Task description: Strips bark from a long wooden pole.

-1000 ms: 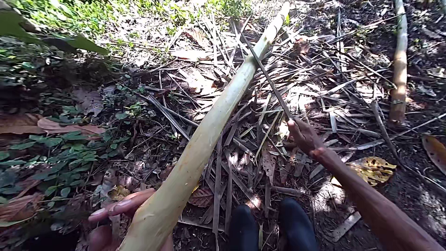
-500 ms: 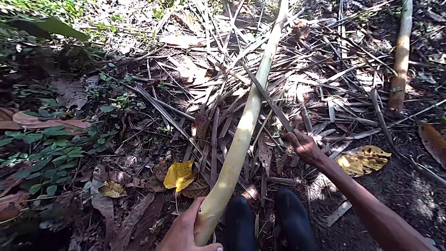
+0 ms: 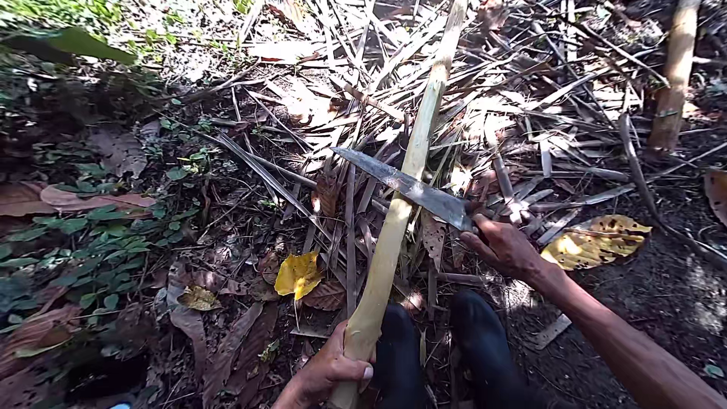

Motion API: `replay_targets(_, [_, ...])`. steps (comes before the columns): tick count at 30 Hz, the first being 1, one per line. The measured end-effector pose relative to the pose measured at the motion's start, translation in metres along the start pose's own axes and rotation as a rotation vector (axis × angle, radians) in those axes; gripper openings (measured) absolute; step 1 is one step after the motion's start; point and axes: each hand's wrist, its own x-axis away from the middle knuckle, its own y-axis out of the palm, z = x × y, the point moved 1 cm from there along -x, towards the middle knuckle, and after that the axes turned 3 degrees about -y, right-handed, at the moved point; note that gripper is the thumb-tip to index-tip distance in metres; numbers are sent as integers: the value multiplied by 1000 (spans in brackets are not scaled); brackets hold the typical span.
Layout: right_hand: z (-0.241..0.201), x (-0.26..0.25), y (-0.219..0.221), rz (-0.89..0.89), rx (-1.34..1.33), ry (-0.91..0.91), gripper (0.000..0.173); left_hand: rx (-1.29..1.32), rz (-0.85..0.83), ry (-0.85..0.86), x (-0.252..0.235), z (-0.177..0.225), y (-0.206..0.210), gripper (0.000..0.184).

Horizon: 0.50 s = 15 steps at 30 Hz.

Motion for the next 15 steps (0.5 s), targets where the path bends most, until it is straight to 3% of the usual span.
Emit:
replay_targets(3, [-21, 24, 9, -43, 39, -105, 67, 327, -302, 16, -7, -15, -2, 48])
replay_targets(5, [-36, 42, 12, -81, 101, -175, 68, 477, -381, 43, -16, -29, 4, 45])
replay_targets(11, [-47, 81, 8, -120, 232, -285, 66, 640, -386, 146, -24, -50, 15, 42])
replay_targets(15, [-39, 71, -1, -109, 249, -153, 69, 596, -359, 162, -22, -47, 22, 40])
